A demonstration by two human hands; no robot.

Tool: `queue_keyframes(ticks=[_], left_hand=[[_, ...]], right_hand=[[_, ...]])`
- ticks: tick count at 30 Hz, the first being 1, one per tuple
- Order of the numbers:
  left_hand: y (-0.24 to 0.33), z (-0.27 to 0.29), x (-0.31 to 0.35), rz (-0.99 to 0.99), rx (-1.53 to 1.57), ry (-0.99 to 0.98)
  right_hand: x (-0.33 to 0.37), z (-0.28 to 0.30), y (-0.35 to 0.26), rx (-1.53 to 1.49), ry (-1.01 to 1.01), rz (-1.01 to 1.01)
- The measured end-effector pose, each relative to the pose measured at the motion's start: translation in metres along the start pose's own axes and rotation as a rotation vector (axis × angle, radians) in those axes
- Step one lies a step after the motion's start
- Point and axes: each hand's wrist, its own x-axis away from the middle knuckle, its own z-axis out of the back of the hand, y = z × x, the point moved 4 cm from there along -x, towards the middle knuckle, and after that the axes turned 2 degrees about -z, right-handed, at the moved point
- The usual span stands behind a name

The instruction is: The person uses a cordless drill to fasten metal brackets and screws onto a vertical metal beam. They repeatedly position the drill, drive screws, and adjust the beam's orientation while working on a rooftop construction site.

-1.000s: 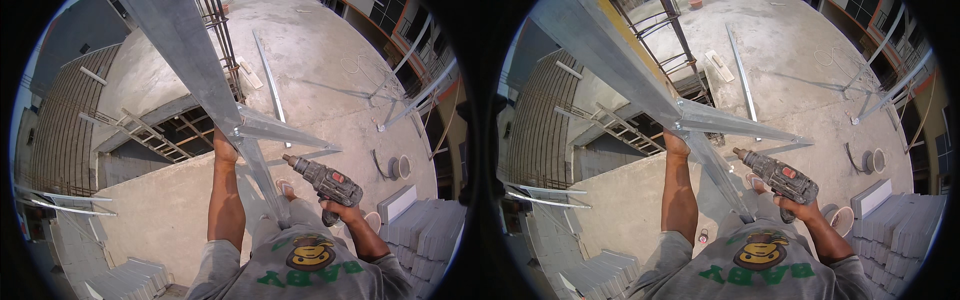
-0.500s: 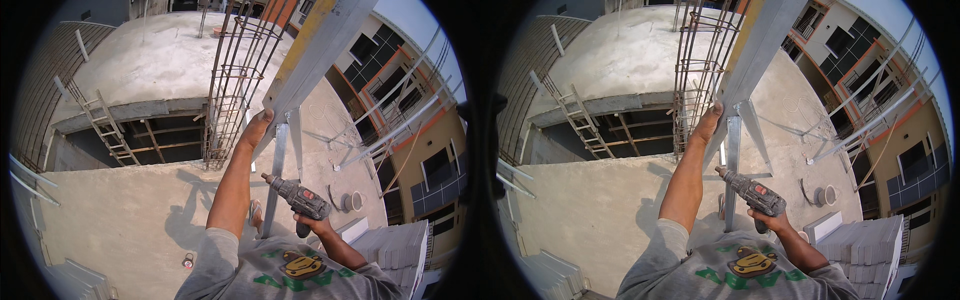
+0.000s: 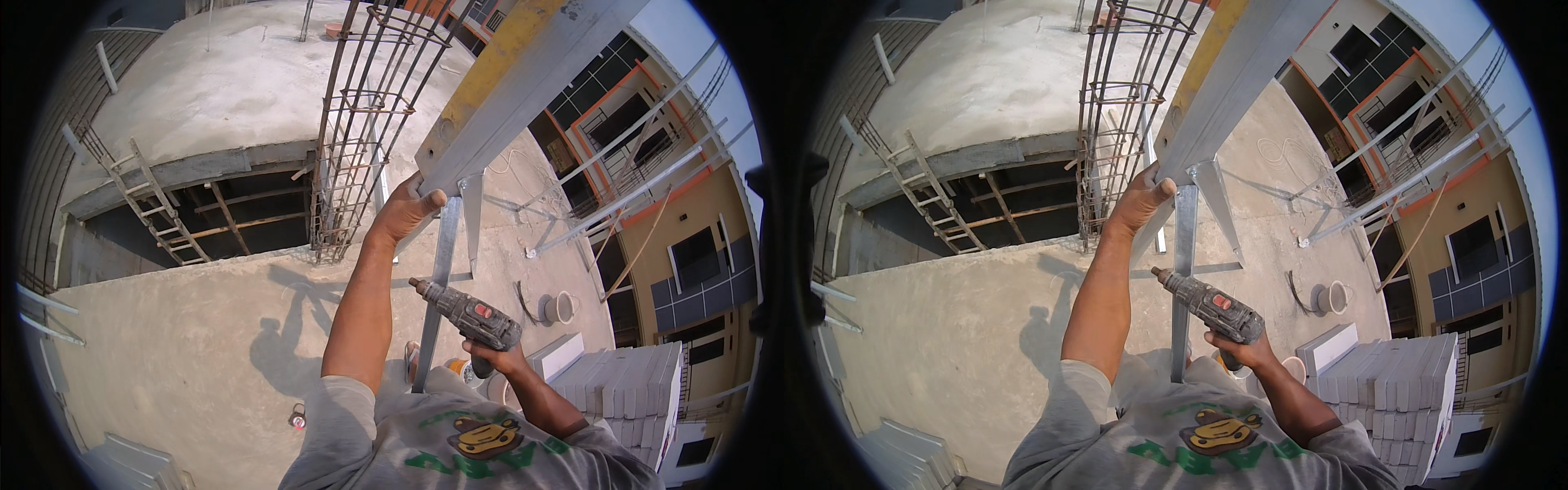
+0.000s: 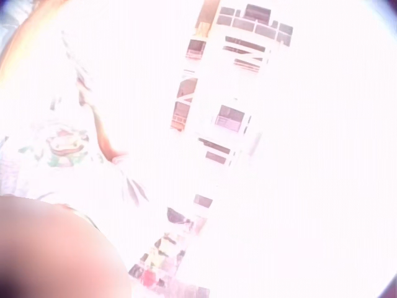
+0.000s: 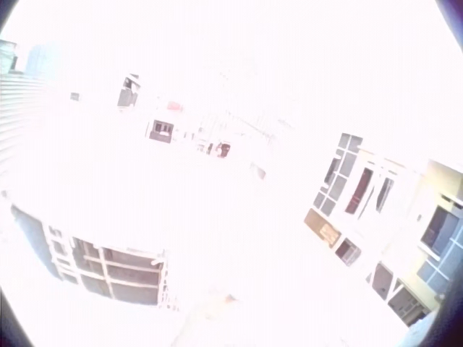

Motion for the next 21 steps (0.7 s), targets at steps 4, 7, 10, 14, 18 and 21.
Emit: queue_keyframes(ticks=[4,7,10,14,18,21], left_hand=[[-0.005,0.002,0.007,0.020,-0.019,0.045],[-0.010,0.006,0.020,0.043,-0.060,0.046],[-0.012,0.003,0.035,-0.033,-0.140,0.107],[-0.010,-0.004,0.047,-0.044,-0.104,0.169],[-0.008,-0.010,0.050,-0.021,-0.232,0.263],[-0.012,-0.013,0.050,-0.006,-0.267,0.323]], right_hand=[[0.004,0.000,-0.004,-0.228,-0.025,-0.023],[0.005,0.004,-0.007,-0.315,-0.031,-0.040],[0.008,0.014,-0.012,-0.327,-0.021,-0.024],[0.010,0.027,-0.018,-0.398,-0.008,0.014],[0.006,0.038,-0.019,-0.411,-0.008,0.045],[0.000,0.048,-0.014,-0.503,-0.025,0.035]])
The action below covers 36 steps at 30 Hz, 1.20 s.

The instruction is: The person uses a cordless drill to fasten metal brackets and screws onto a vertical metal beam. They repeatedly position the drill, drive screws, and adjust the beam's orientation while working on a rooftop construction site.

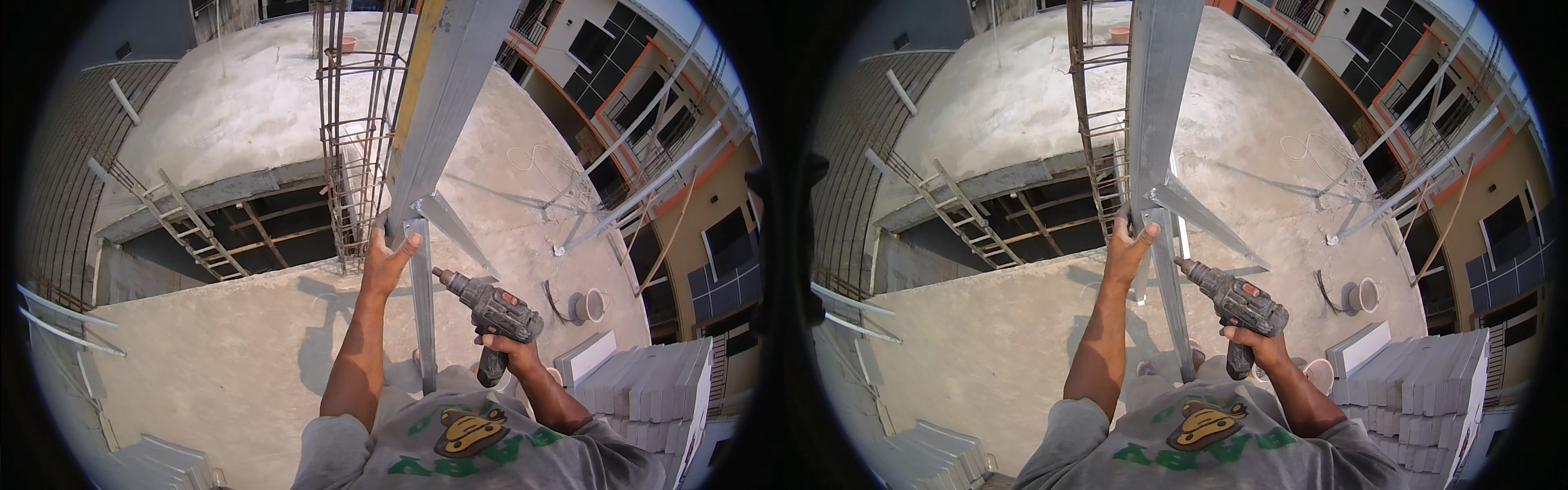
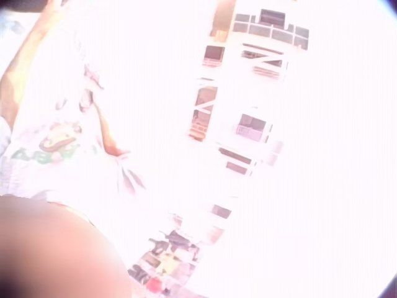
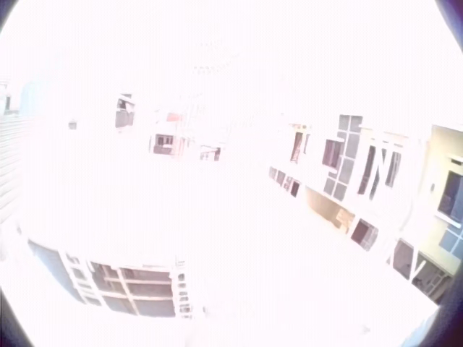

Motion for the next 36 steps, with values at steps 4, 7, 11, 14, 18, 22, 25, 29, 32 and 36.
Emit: queue_keyframes(ticks=[4,7,11,14,18,22,25,29,32,36], left_hand=[[-0.003,-0.008,0.010,-0.014,-0.056,0.149],[0.000,-0.016,0.031,-0.046,-0.186,0.435],[0.000,-0.039,0.046,0.123,-0.134,0.485],[-0.004,-0.059,0.038,0.170,0.019,0.448],[-0.007,-0.067,0.015,0.173,0.001,0.444],[-0.010,-0.059,0.014,0.207,0.050,0.518],[-0.012,-0.049,0.012,0.226,0.074,0.534],[-0.021,-0.054,0.005,0.192,-0.027,0.439],[-0.022,-0.059,0.006,0.165,0.034,0.413],[-0.018,-0.057,0.011,0.199,0.028,0.395]], right_hand=[[-0.018,0.015,-0.005,-0.150,-0.025,-0.011],[-0.037,0.028,-0.013,-0.157,-0.070,-0.019],[-0.063,0.045,-0.020,-0.196,-0.133,-0.048],[-0.089,0.055,-0.021,-0.121,-0.210,-0.048],[-0.120,0.063,-0.023,-0.074,-0.311,-0.028],[-0.135,0.070,-0.024,-0.068,-0.298,-0.042],[-0.147,0.082,-0.030,-0.168,-0.319,-0.047],[-0.159,0.094,-0.031,-0.184,-0.364,-0.097],[-0.156,0.093,-0.031,-0.084,-0.421,-0.106],[-0.145,0.075,-0.029,-0.071,-0.443,-0.144]])
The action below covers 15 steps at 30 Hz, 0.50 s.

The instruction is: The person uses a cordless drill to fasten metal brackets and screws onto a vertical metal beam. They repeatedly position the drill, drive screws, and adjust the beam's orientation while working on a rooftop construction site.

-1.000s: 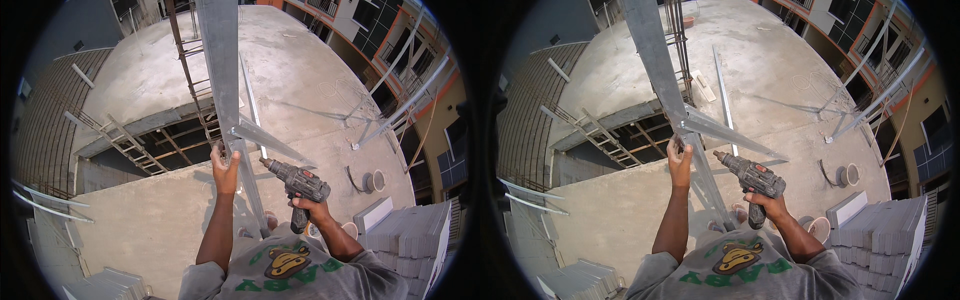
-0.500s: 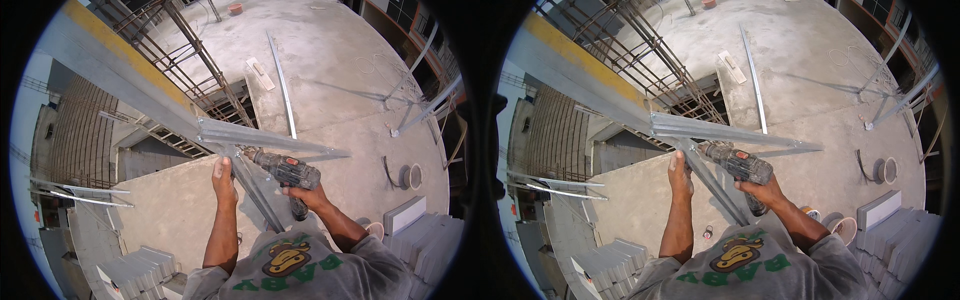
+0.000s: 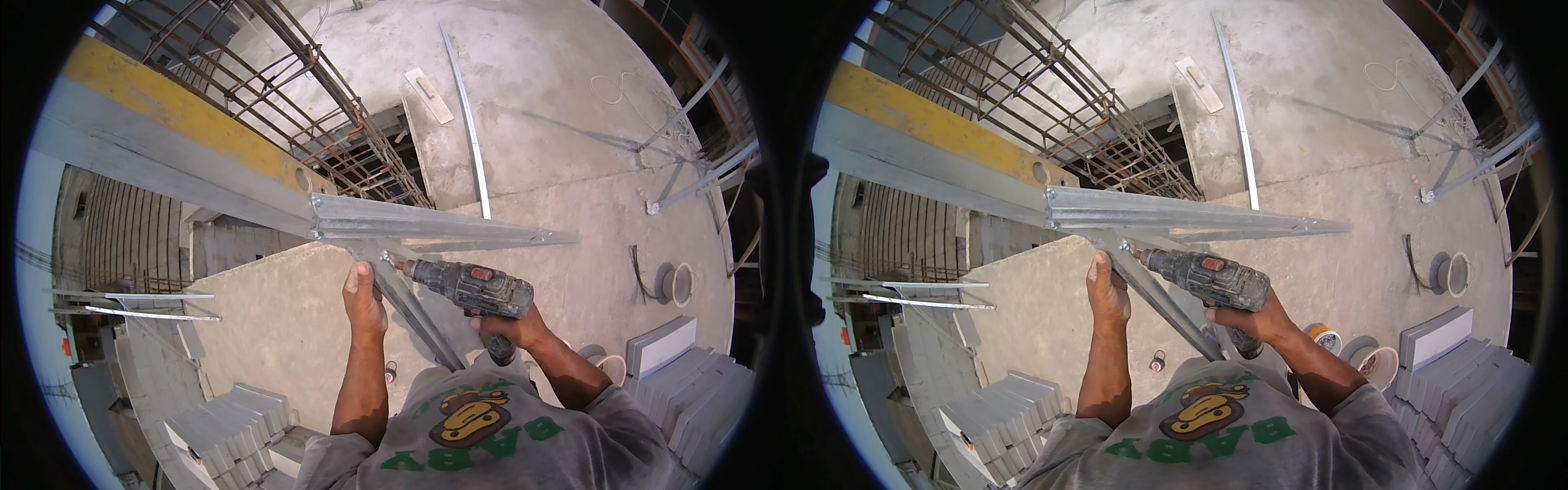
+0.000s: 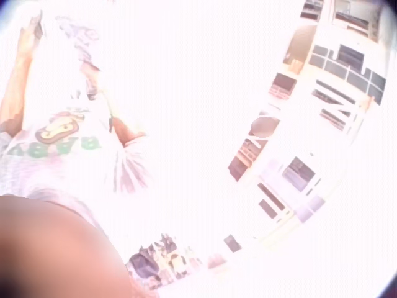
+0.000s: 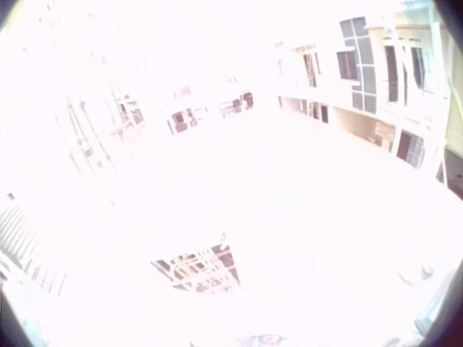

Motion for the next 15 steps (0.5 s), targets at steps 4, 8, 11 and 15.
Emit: queue_keyframes(ticks=[4,8,11,15], left_hand=[[0.005,0.002,0.007,0.002,0.035,0.014],[0.012,0.001,0.013,0.073,0.110,-0.075],[0.016,-0.001,0.013,0.064,0.147,-0.079],[0.020,0.001,0.019,0.015,0.144,-0.041]], right_hand=[[0.004,-0.016,-0.007,0.068,0.064,0.003],[0.012,-0.026,-0.019,0.133,0.063,-0.019],[0.015,-0.035,-0.030,0.118,0.089,0.064],[0.018,-0.043,-0.033,0.151,0.063,0.040]])
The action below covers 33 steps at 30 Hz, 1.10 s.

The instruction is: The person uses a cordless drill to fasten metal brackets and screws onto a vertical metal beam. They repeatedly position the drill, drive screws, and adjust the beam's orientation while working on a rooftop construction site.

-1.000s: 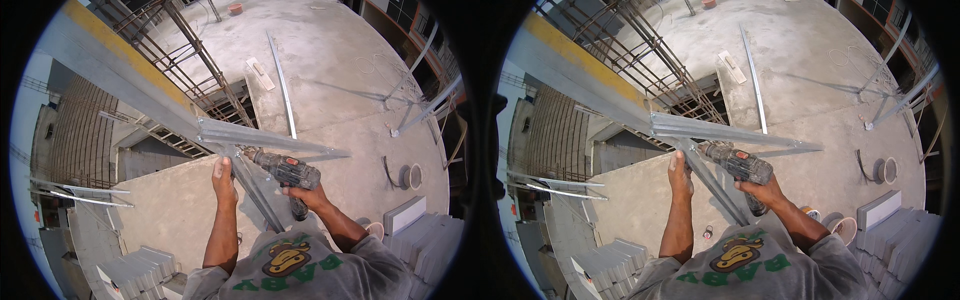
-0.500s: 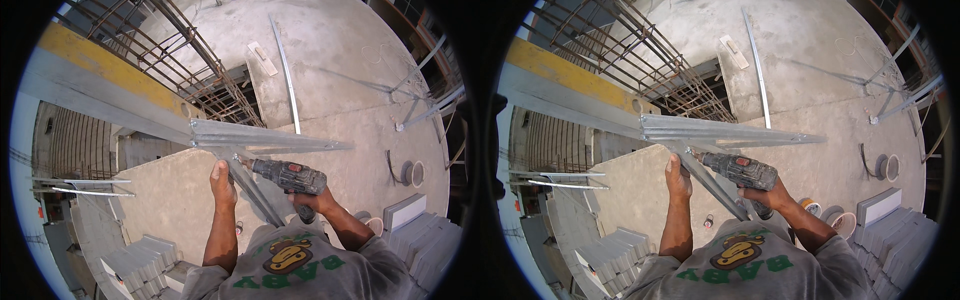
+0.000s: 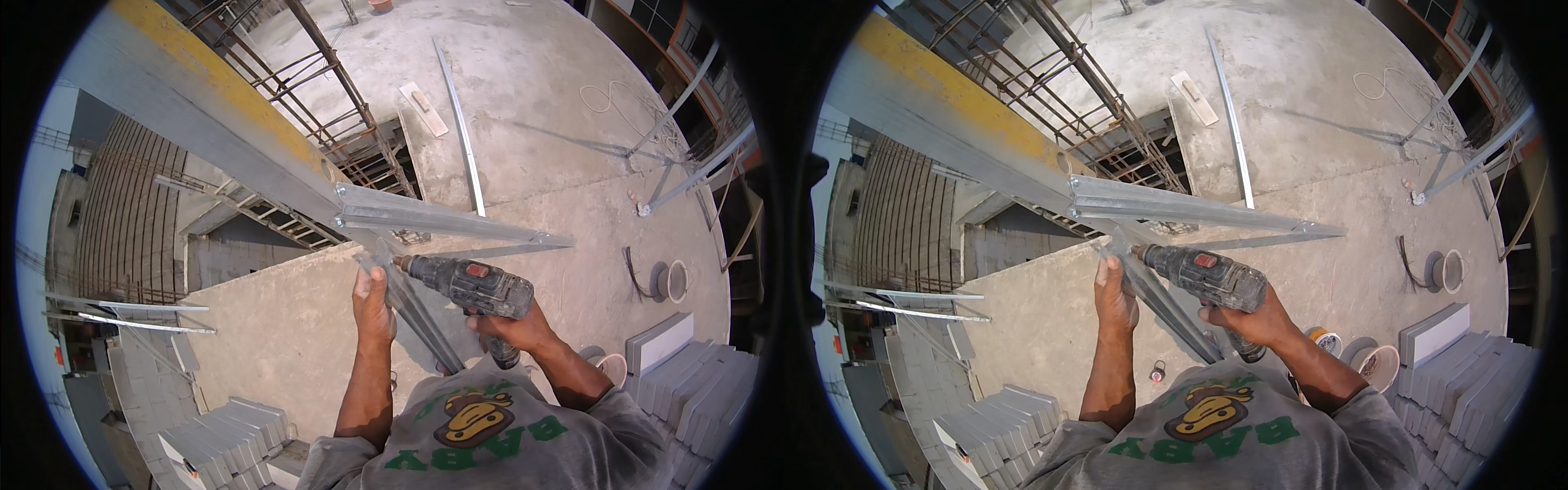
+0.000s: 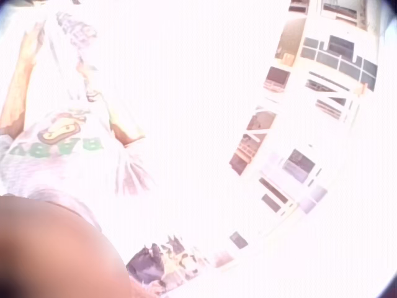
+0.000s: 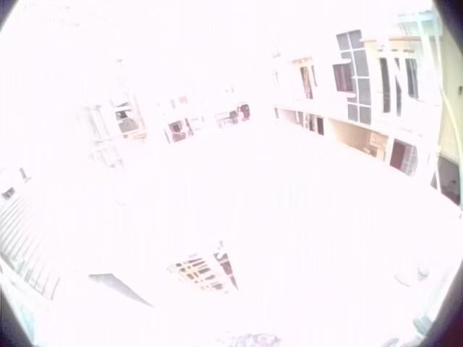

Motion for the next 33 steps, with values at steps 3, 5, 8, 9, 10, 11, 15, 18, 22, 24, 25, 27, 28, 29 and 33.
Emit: queue_keyframes(ticks=[3,5,8,9,10,11,15,18,22,24,25,27,28,29,33], left_hand=[[0.004,0.004,0.006,0.019,0.026,-0.004],[0.006,0.004,0.008,0.005,-0.010,-0.027],[0.006,0.004,0.009,-0.001,-0.048,-0.008],[0.006,0.005,0.010,0.013,-0.064,0.006],[0.007,0.004,0.009,0.005,-0.062,-0.009],[0.008,0.003,0.009,0.006,-0.064,-0.025],[0.011,0.003,0.015,0.025,-0.065,-0.055],[0.012,0.002,0.020,0.024,-0.067,-0.066],[0.014,-0.001,0.026,-0.007,-0.051,-0.047],[0.016,-0.002,0.027,-0.018,-0.061,-0.054],[0.016,-0.002,0.027,-0.020,-0.063,-0.053],[0.017,-0.003,0.029,-0.028,-0.064,-0.049],[0.017,-0.003,0.030,-0.029,-0.063,-0.048],[0.017,-0.004,0.030,-0.034,-0.058,-0.044],[0.016,-0.003,0.030,-0.025,-0.048,-0.031]], right_hand=[[0.003,-0.004,-0.001,-0.049,-0.016,0.011],[0.006,-0.006,0.000,-0.087,-0.026,-0.013],[0.012,-0.008,0.005,-0.394,-0.064,-0.254],[0.013,-0.009,0.004,-0.416,-0.060,-0.266],[0.013,-0.009,0.003,-0.438,-0.053,-0.277],[0.015,-0.010,0.003,-0.454,-0.036,-0.302],[0.024,-0.010,-0.004,-0.279,-0.017,-0.143],[0.030,-0.010,-0.004,-0.245,-0.005,-0.062],[0.033,-0.015,0.001,-0.183,-0.005,0.009],[0.036,-0.017,0.003,-0.200,0.026,0.046],[0.038,-0.019,0.003,-0.226,0.044,0.064],[0.041,-0.020,0.003,-0.214,0.039,0.056],[0.042,-0.019,0.003,-0.177,0.019,0.027],[0.044,-0.019,0.004,-0.139,0.010,-0.023],[0.049,-0.017,-0.005,-0.109,0.033,0.066]])
